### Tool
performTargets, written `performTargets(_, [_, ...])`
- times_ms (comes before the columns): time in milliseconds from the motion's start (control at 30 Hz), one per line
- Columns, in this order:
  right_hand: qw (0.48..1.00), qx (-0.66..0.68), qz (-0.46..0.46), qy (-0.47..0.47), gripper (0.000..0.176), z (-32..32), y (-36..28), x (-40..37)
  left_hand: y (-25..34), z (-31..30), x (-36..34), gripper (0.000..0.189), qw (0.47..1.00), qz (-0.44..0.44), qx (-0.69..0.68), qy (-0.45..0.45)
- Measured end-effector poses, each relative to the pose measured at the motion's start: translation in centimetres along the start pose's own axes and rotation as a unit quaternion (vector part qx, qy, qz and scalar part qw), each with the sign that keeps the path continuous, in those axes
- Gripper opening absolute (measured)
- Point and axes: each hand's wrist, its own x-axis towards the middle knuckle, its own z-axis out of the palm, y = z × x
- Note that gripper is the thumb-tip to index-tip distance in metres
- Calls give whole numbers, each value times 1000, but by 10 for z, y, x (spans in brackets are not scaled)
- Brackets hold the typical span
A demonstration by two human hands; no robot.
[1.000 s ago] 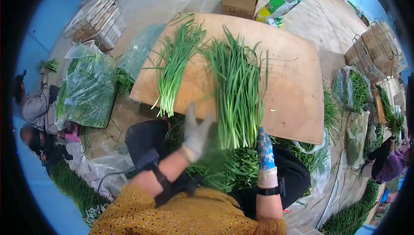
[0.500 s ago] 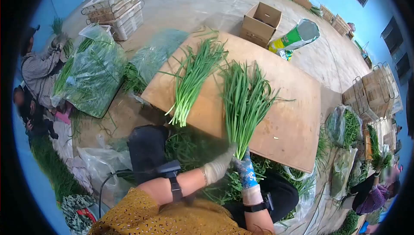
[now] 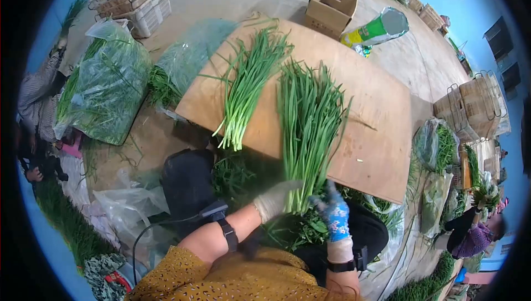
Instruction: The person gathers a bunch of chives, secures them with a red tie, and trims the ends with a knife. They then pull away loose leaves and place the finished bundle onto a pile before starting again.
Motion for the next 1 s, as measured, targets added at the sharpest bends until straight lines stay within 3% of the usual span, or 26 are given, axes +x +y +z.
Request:
performTargets(67, [981,137,-39,134,40,-10,-9,9,-1,-3,-1,52,999,21,-23,14])
performTargets(100, [972,187,-23,137,26,-14,-18,13,0,6,-5,50,997,26,-69,-12])
performTargets(200, [958,285,13,28,19,-3,-41,19,6,11,-12,48,995,21,-81,-52])
performTargets(233, [976,218,6,15,14,2,-42,21,3,6,-9,45,999,30,-41,9])
performTargets(267, [989,137,-40,37,14,2,-46,24,0,0,-6,46,998,30,-41,21])
performTargets(333, [986,163,-9,43,16,11,-45,27,-3,-7,-3,47,998,34,-42,46])
performTargets(433, [967,233,103,-26,18,0,-65,31,-10,-15,5,44,995,53,-85,-3])
performTargets(500, [989,130,74,3,29,6,-68,38,-18,-17,12,44,990,88,-98,-52])
performTargets(567, [992,109,66,10,36,10,-66,43,-16,-13,9,45,992,77,-97,-10])
performTargets(800, [938,323,123,1,18,23,-50,38,-8,-5,8,44,994,17,-111,-14])
performTargets(867, [886,436,154,-15,12,5,-57,10,-1,-3,5,43,997,-8,-81,2])
performTargets(933, [828,533,171,-36,10,-32,-63,-24,2,3,1,44,999,20,-49,10])
performTargets(1000, [842,518,143,-41,8,-61,-28,-55,5,11,-4,44,999,34,-41,2])
